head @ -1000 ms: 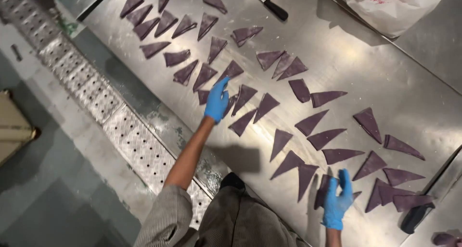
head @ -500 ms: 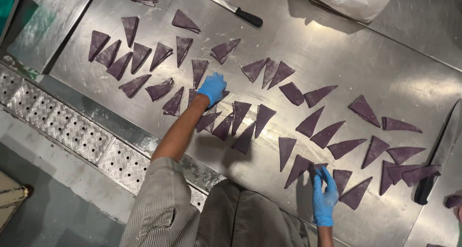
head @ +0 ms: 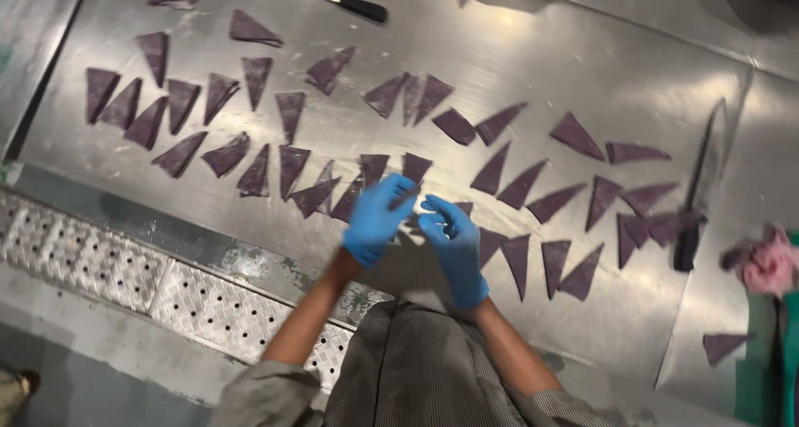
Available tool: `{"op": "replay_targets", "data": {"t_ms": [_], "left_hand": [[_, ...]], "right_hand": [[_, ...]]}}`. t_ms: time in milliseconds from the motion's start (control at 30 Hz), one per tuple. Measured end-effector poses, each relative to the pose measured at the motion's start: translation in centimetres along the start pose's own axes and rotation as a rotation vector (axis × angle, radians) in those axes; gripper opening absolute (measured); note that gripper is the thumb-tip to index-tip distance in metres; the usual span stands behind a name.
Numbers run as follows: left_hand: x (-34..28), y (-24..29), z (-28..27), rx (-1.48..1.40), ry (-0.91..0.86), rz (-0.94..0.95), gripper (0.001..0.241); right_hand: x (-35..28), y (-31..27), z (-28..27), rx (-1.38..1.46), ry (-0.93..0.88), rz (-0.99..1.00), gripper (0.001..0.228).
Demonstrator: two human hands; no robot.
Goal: Rolling and shaping purple dough pieces into small pastries or rolls at a bakery station.
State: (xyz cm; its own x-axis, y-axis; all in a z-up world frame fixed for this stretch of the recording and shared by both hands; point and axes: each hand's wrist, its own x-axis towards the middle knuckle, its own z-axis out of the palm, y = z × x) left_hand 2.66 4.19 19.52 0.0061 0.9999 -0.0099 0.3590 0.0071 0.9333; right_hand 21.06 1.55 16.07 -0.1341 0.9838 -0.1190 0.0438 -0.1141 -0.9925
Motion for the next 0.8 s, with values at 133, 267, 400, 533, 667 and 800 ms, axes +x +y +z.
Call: {"op": "replay_targets", "data": {"t_ms": [133, 267, 400, 533, 667, 800], "left_hand": [[-1.1, 3.8, 6.6, -0.298, -0.130, 0.012, 0.038], [-2.6, 4.2, 12.7, -0.416, -0.338, 0.198, 0.053], [-3.0, 3.0, 18.8, -0.462, -0.417, 0.258, 0.049], [-2.5, 3.8, 24.7, -0.709, -0.460, -0.250, 0.059], [-2.1, 1.8, 31.9, -0.822, -0.376, -0.335, 0.039], [-3.9, -0.2, 38.1, -1.027, -0.162, -0.390, 0.030]], "right_hand": [[-1.2, -1.1, -3.8, 0.192, 0.211, 0.008, 0.038], [-4.1, 1.0, -10.0, 0.220, 0.372, 0.100, 0.026], [-5.9, 2.0, -14.8, 0.193, 0.471, 0.098, 0.018], [-7.6, 4.9, -19.9, -0.043, 0.564, 0.129, 0.010], [-8.9, 4.6, -26.1, -0.216, 0.489, 0.020, 0.012], [-9.3, 4.4, -33.8, 0.137, 0.409, 0.028, 0.011]]}}
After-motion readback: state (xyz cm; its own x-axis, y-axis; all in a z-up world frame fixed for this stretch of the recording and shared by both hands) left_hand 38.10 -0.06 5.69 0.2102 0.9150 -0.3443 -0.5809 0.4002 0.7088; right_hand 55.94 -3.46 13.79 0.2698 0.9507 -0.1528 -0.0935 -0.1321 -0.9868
